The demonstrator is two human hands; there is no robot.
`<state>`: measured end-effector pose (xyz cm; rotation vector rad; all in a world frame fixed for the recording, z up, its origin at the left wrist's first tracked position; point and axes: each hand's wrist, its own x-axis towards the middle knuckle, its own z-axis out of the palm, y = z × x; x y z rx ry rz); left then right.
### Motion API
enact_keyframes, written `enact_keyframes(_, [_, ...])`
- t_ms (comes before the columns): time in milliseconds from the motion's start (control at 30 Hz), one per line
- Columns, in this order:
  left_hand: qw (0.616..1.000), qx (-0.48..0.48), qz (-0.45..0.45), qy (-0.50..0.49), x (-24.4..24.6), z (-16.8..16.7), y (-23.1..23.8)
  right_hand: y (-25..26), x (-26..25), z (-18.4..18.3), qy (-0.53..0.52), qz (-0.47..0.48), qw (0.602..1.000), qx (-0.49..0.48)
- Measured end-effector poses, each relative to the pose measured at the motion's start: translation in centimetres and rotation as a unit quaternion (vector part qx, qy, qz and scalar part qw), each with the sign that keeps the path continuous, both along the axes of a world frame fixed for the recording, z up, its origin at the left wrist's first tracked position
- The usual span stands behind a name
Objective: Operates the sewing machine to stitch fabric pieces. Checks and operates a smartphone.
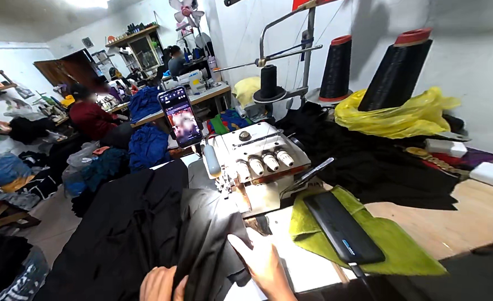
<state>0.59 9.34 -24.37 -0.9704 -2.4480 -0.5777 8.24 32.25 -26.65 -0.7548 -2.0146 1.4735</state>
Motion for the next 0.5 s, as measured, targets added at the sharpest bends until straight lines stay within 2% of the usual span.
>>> enact_keyframes(133, [0.999,0.017,0.024,0.041,-1.9,2.7,-0.4,-2.9,3.3,1.1,0.027,-0.053,0.995,-0.076])
enact_keyframes(267, [0.997,0.074,0.004,0.019,-1.1,3.2,2.1,-2.7,4.3,2.0,0.029,-0.058,0.992,-0.112])
enact_keyframes(400, [0.987,0.143,-0.072,0.023,0.7,4.3,5.5,-0.9,4.8,3.0,-0.008,-0.020,0.999,-0.023])
enact_keyframes(500, [0.979,0.176,-0.107,0.006,-1.3,6.4,8.4,0.3,3.2,2.0,-0.018,0.001,0.997,0.080])
